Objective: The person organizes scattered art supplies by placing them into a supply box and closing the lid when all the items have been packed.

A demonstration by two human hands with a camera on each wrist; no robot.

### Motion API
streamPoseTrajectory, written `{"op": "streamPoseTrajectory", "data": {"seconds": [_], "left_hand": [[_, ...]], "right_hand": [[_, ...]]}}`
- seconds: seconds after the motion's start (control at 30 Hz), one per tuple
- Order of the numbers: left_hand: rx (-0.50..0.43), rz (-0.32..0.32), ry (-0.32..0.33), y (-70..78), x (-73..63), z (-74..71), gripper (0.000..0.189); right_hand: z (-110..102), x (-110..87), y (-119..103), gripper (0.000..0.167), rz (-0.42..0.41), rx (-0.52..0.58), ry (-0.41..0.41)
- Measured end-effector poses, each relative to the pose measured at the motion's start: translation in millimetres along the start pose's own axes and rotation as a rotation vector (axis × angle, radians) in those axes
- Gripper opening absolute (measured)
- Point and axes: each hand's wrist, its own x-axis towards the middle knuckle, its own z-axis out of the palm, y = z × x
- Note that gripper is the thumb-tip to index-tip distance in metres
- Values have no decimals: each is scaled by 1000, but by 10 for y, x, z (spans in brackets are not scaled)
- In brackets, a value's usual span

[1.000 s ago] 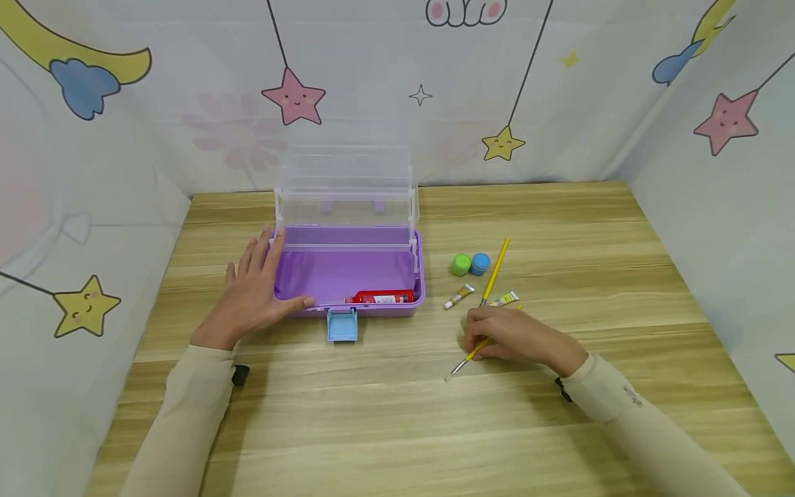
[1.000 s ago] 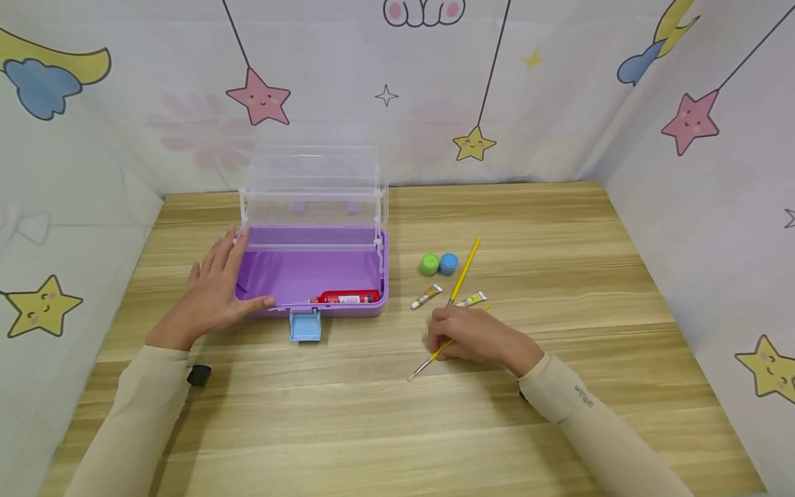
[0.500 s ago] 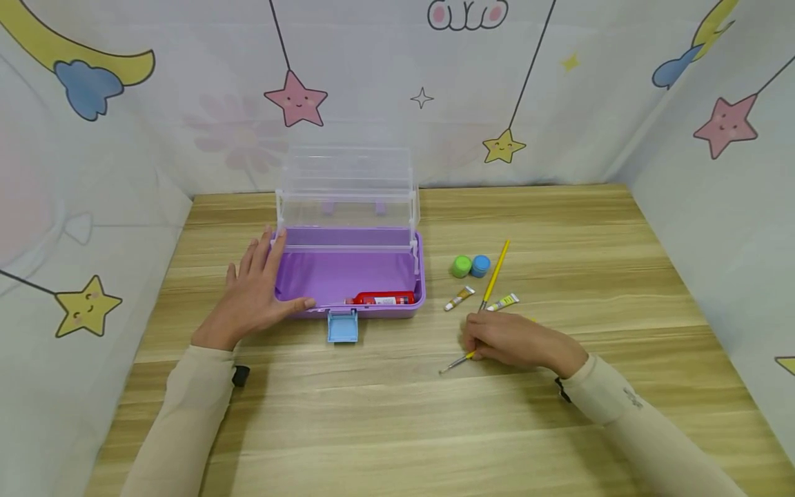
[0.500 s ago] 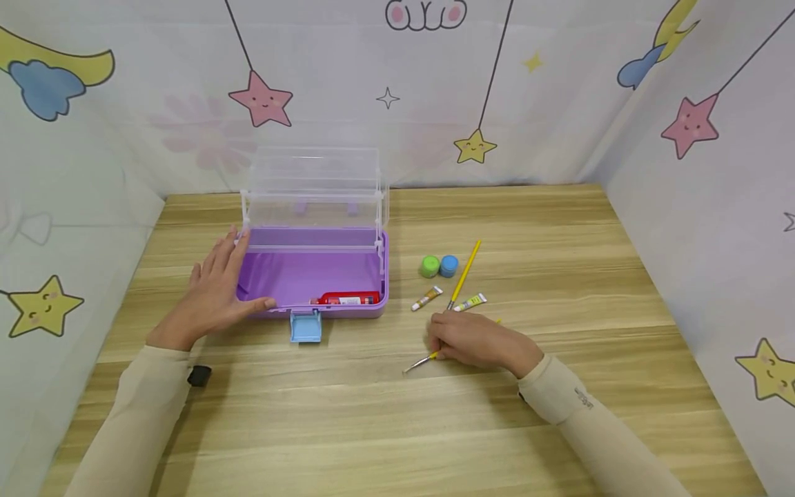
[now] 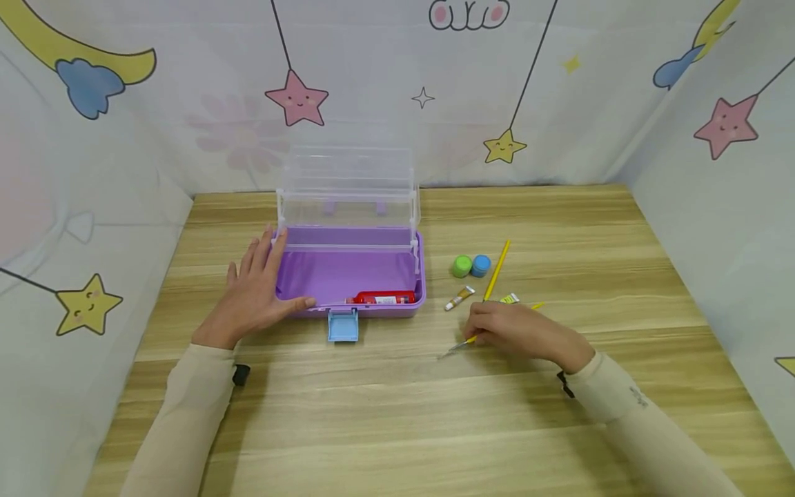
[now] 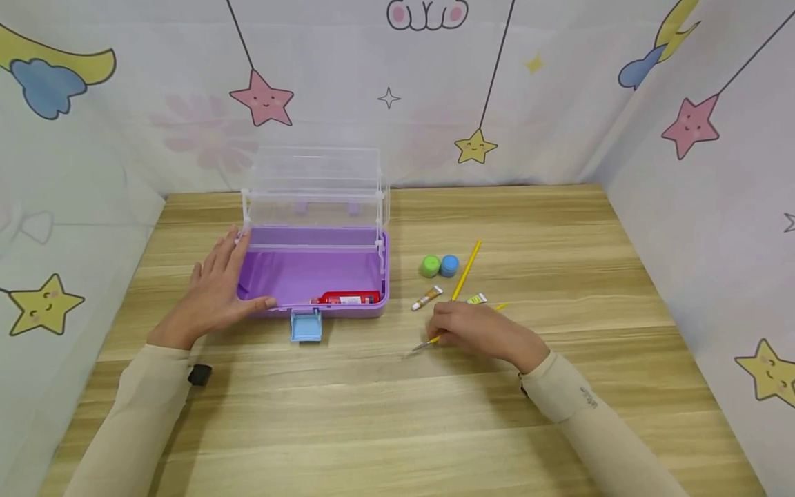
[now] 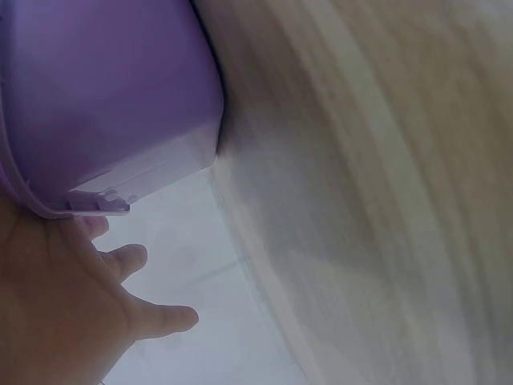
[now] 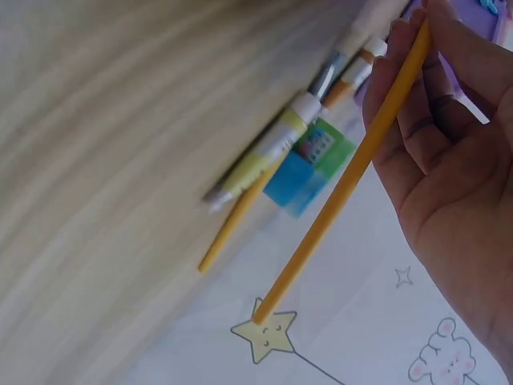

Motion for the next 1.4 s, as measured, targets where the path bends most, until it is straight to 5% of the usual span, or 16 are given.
{"op": "streamPoseTrajectory", "data": {"seconds": [0.3,0.67,1.4], "left_hand": [[-3,-1,0,0,-6,-2,129],[-8,-7,-13,19,13,-22,129],[-4,7,5,14,9,-8,129]], "right_hand": [[-356,45,90,22,0,-34,166],[-772,128,170,17,114,-64,284],[-902,452,165,12,171,-26,290]]}}
